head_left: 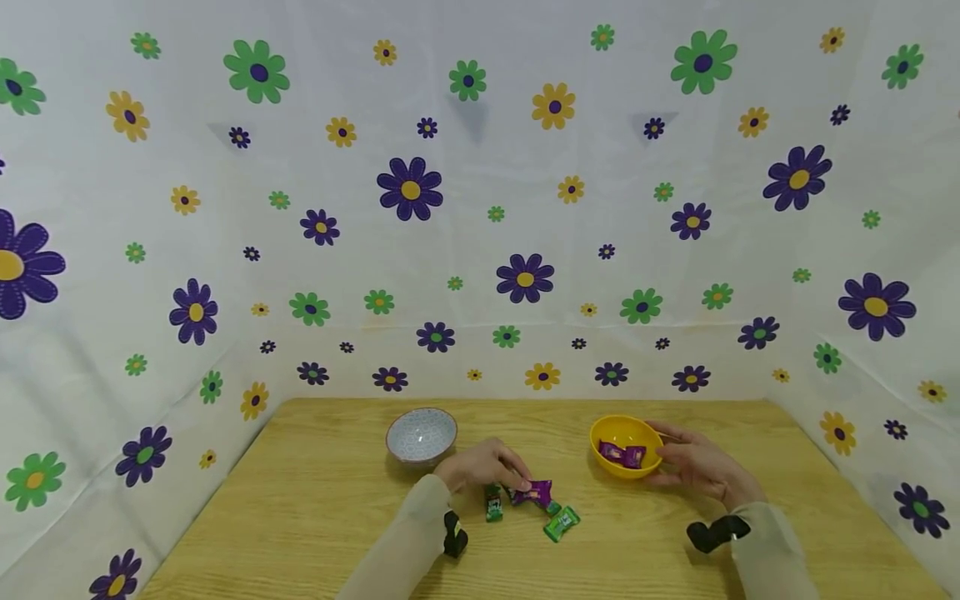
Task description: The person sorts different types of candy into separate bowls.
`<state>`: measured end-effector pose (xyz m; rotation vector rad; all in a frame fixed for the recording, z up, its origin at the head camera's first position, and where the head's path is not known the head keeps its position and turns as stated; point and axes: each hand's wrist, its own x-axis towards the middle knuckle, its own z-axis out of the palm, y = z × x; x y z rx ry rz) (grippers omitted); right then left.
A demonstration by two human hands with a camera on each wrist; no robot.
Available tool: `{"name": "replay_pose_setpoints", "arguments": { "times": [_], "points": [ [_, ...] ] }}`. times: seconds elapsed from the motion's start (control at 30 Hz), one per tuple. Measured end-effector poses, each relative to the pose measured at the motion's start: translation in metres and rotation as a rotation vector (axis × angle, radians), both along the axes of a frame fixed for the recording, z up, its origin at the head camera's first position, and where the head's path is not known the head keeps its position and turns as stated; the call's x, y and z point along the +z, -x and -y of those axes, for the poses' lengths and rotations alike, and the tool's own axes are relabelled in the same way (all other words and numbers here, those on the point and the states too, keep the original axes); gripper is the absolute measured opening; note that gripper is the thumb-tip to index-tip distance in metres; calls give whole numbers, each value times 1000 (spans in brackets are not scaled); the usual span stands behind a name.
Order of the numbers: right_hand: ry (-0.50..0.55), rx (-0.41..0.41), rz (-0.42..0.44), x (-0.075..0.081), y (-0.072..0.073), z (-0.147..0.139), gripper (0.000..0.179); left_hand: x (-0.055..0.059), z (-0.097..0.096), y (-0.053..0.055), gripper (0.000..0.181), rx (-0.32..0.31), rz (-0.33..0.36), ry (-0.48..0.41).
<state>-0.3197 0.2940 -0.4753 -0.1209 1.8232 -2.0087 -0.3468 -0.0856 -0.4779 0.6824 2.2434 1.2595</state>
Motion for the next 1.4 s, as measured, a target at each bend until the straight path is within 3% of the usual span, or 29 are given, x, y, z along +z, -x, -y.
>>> {"name": "replay_pose_setpoints", "arguments": {
  "times": [0.33, 0.53, 0.9, 1.4],
  "points": [
    [-6, -14, -2, 1, 0, 0, 63, 5, -13, 5, 13, 39, 3, -98],
    [-2, -12, -7, 0, 1, 0, 63, 10, -28, 6, 14, 77, -30, -101],
    [20, 4, -15, -2, 2, -3, 64, 13, -58, 8, 16, 184, -41, -231],
    [16, 13, -23, -5, 3, -2, 63, 10, -86, 8, 17, 227, -26, -224]
  ]
}}
